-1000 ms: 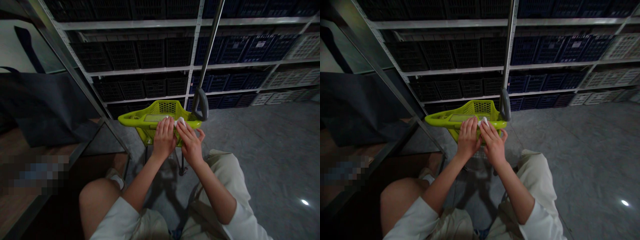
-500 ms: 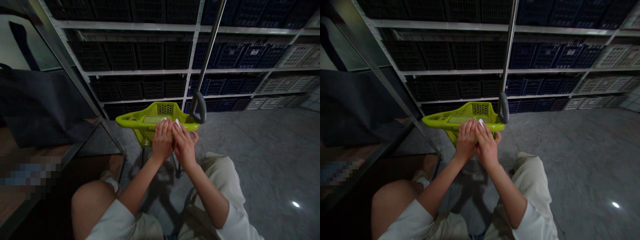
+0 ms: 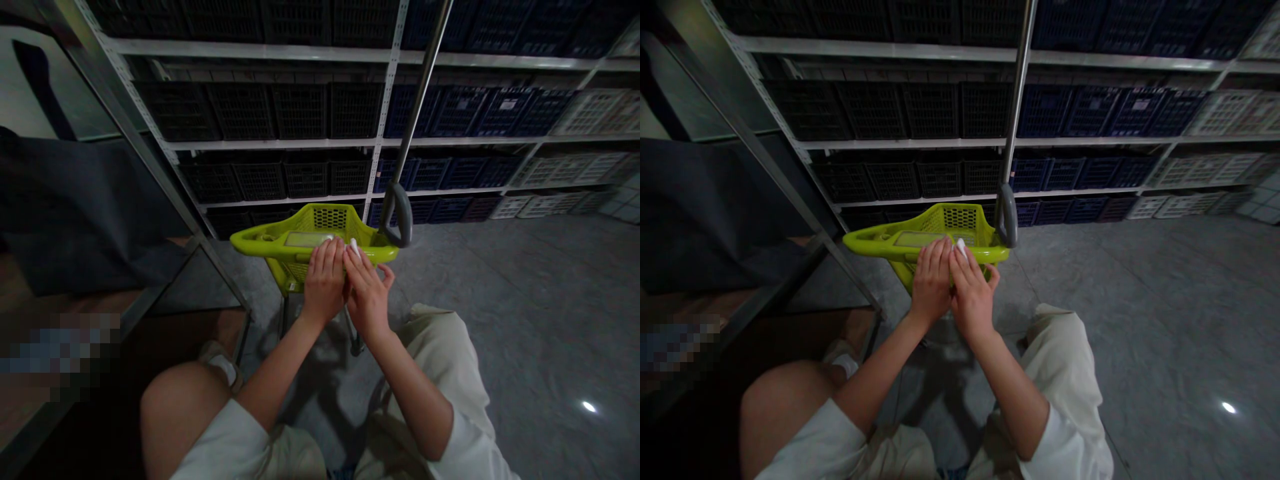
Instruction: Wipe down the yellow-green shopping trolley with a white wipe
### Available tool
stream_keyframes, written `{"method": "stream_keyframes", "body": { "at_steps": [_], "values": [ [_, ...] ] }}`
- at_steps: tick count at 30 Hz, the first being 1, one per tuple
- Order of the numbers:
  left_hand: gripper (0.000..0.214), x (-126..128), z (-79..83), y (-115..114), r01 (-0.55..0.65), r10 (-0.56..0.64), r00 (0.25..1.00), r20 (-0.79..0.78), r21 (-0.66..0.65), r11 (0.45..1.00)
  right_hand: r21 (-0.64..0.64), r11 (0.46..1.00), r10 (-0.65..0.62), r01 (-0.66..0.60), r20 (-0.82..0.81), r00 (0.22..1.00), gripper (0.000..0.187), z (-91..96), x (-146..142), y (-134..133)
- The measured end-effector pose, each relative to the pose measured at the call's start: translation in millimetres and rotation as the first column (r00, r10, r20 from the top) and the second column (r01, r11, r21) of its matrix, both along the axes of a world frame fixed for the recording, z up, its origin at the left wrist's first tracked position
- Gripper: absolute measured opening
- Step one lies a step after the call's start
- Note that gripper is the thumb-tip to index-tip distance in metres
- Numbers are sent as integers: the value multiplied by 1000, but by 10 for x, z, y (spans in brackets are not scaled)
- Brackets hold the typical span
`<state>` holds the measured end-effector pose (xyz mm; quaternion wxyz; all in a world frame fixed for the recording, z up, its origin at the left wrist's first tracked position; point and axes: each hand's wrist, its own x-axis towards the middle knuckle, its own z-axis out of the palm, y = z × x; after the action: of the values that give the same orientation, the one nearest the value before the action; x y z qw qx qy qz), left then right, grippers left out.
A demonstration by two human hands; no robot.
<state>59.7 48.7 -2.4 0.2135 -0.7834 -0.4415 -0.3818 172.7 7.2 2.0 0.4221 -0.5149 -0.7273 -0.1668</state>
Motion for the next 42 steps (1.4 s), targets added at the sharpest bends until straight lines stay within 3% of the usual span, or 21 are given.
{"method": "stream_keyframes", "body": {
  "at_steps": [3,8,11,16,19,22,24,30,33,36,38,40,42],
  "values": [
    [62,-37,9,-2,-3,3,1000,-7,0,1000,-19,999,36,-36,33,999,77,-40,163,11],
    [67,-31,35,-37,17,-18,1000,-22,-40,999,106,982,-145,158,-127,981,80,-189,533,39],
    [69,0,20,-36,13,-13,1000,0,-44,999,95,982,-150,164,-137,979,80,-146,349,33],
    [59,-47,-4,1,18,-18,1000,4,-15,1000,13,1000,10,-10,6,1000,76,-34,-44,18],
    [63,-106,10,-6,24,-24,1000,6,-22,999,35,999,1,-1,1,1000,80,-102,121,17],
    [68,-118,26,-29,27,-27,1000,-7,-42,999,115,984,-125,139,-121,985,83,-190,337,19],
    [69,-100,25,-35,18,-19,1000,-1,-44,999,118,974,-171,194,-180,969,83,-193,326,19],
    [64,-113,13,-18,22,-22,1000,16,-18,1000,30,998,48,-47,-3,999,79,-110,-31,10],
    [65,-163,31,-26,37,-37,999,-5,-35,999,42,999,18,-13,-114,993,77,-267,121,-11],
    [69,-188,37,-34,47,-47,999,0,-43,998,38,998,-24,45,-421,907,68,-469,386,12],
    [70,-194,29,-31,50,-49,999,15,-34,998,5,1000,26,-30,-654,756,58,-502,512,87],
    [71,-201,20,-23,51,-51,998,26,-23,998,12,989,95,-146,-807,582,54,-407,584,211],
    [71,-215,15,-16,50,-50,998,32,-17,999,44,974,152,-224,-858,491,53,-216,634,362]
  ]
}}
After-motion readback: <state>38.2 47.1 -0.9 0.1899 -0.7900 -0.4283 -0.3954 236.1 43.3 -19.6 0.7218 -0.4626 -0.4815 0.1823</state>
